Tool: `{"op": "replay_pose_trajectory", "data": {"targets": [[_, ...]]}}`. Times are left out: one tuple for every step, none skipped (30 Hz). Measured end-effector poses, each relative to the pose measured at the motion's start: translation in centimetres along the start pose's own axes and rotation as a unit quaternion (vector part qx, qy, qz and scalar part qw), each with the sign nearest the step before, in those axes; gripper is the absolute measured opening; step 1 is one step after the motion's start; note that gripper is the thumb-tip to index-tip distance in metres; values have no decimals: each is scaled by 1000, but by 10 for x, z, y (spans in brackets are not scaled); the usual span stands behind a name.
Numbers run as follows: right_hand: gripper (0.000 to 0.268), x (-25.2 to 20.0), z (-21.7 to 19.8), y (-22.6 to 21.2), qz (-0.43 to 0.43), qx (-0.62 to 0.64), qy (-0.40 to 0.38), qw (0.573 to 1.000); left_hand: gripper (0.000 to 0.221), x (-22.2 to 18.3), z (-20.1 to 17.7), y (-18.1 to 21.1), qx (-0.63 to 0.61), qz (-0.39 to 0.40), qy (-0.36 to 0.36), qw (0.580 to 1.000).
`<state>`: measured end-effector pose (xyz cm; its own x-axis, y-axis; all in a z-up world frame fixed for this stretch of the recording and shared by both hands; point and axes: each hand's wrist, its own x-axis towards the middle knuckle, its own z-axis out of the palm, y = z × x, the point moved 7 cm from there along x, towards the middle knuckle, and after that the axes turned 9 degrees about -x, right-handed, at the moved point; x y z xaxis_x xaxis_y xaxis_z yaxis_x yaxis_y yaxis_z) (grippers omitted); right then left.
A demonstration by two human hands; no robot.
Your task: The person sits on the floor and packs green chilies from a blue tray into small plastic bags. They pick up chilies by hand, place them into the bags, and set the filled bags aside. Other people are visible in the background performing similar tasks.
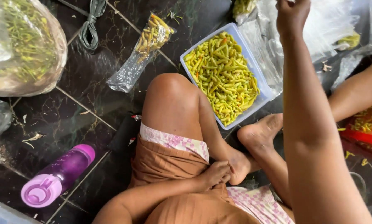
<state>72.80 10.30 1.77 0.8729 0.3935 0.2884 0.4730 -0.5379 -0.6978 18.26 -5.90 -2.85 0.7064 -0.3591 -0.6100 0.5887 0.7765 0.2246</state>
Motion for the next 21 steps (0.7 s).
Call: {"op": "replay_pose_trajectory", "data": {"targets": [[19,-7,16,-9,-17,6,-43,999,19,-1,3,0,-2,-9,-4,1000],[19,-21,26,2,-13,9,-52,999,19,0,1,-2,-10,-11,3,1000],[18,-37,41,7,-51,-31,-110,992,20,1,3,-3,-14,2,-10,1000],[23,-52,50,13,-90,-72,-160,980,22,4,4,-1,-12,16,-27,999],[23,-68,43,15,-87,-70,-163,980,22,2,4,-1,-15,13,-24,1000],[37,-84,40,23,-54,-159,-217,961,22,2,4,0,-13,9,-17,1000],[57,-102,35,32,-21,-246,-270,931,22,0,5,0,-11,5,-11,1000],[57,-110,25,46,-18,-244,-270,931,22,-1,5,1,-9,2,-8,1000],[61,-118,13,70,59,-221,-270,935,20,-2,5,2,-9,5,-9,1000],[64,-130,-1,93,135,-196,-268,933,19,-3,6,3,-8,7,-11,1000],[64,-136,-13,87,139,-194,-267,934,19,-2,5,1,-6,4,-9,1000],[49,-138,-28,77,116,-171,-241,948,21,0,3,-1,9,-10,-9,1000],[35,-141,-44,66,93,-147,-214,961,23,1,2,-4,23,-23,-9,999],[35,-150,-61,53,96,-145,-209,962,23,2,0,-8,29,-25,-9,999],[31,-158,-78,31,43,-130,-200,970,23,3,0,-8,21,0,-16,1000],[27,-165,-94,9,-12,-114,-189,975,23,4,-1,-6,15,26,-23,999],[27,-179,-112,-2,-11,-112,-182,977,23,0,1,0,22,25,-24,999],[25,-193,-128,-11,1,-113,-174,978,22,-4,1,6,37,29,-13,999],[24,-207,-145,-20,13,-114,-166,980,21,-8,2,12,53,32,-2,998],[24,-221,-158,-36,17,-111,-161,981,21,-2,-2,8,59,30,-1,998],[21,-235,-169,-53,23,-29,-171,985,21,4,-6,9,32,75,-7,997]]}}
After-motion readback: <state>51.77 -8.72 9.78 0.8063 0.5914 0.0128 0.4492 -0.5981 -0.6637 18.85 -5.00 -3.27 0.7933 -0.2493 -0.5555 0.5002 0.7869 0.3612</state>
